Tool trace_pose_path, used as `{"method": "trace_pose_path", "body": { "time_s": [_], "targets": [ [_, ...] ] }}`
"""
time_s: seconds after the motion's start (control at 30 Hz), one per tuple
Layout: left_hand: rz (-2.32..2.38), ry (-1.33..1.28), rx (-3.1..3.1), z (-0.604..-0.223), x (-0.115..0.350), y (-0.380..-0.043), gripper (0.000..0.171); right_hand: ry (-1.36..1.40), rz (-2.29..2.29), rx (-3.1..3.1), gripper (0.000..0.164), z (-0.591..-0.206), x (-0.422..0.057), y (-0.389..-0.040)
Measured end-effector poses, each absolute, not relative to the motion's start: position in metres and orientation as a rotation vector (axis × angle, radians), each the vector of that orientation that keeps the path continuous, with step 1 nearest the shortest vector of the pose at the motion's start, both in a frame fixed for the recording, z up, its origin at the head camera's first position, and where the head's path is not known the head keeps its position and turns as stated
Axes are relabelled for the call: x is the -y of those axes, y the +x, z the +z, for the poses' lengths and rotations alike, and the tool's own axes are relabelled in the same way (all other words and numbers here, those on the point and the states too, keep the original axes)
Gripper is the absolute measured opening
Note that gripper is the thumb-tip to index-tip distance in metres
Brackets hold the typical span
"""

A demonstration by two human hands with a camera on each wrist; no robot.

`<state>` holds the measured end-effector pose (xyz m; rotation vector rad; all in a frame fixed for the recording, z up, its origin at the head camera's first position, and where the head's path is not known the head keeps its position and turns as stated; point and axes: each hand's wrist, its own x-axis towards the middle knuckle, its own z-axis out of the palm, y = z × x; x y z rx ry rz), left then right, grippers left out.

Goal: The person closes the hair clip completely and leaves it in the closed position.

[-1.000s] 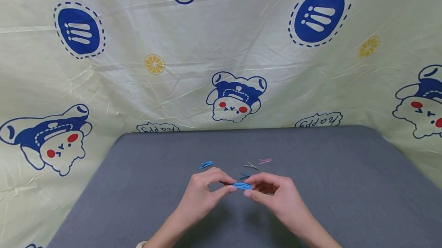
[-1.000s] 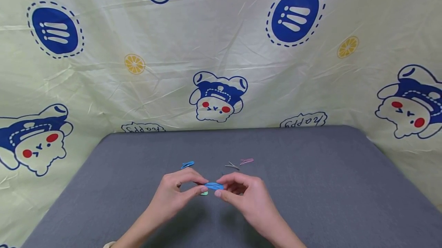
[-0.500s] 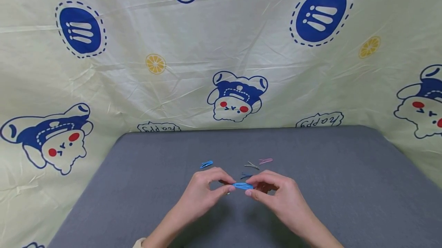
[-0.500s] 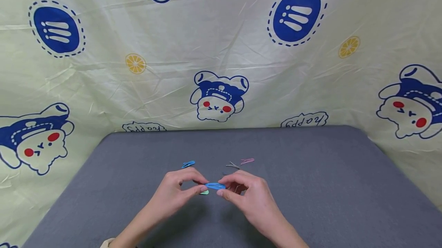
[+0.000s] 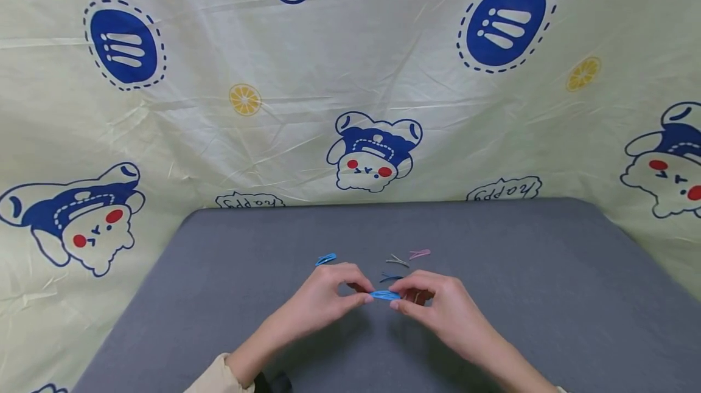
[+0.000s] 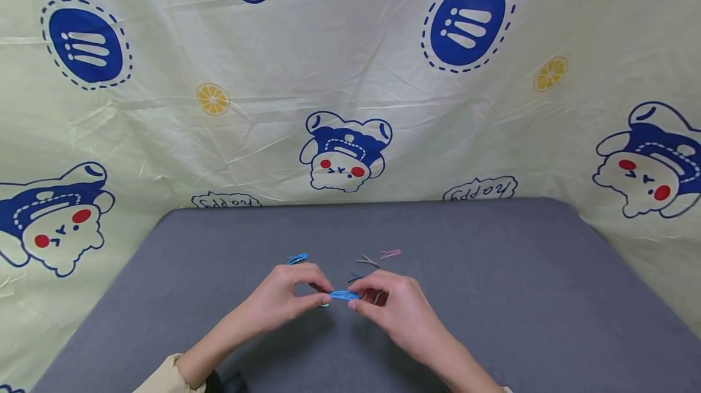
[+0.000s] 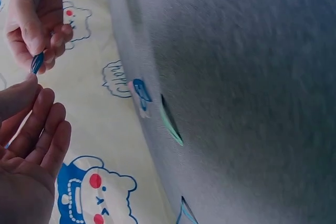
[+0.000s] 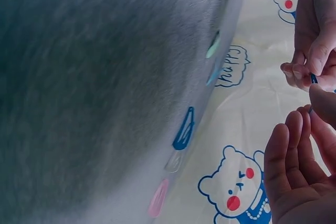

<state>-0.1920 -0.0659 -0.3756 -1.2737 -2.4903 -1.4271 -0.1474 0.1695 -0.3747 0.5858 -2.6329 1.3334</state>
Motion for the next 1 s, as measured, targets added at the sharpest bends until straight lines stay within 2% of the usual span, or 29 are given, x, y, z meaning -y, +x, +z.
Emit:
{"method": "trace_pose_path", "body": {
  "time_s": [0.3,0.7,1.0],
  "targets": [
    [-1.332,-1.364,2.619,-0.383,0.063,-0.212,0.007,0.672,1.294,2.762,0.009,-0.381,-0.176,-0.166],
    [-1.367,-1.136,2.778,-0.396,0.056,-0.220,0.004,0.799,1.255,2.873,0.009,-0.387,-0.180,-0.192],
    [-1.294,-1.187,2.837,-0.407,0.051,-0.226,0.004,0.825,1.234,2.940,0.009,-0.396,-0.179,-0.201]
  ]
}}
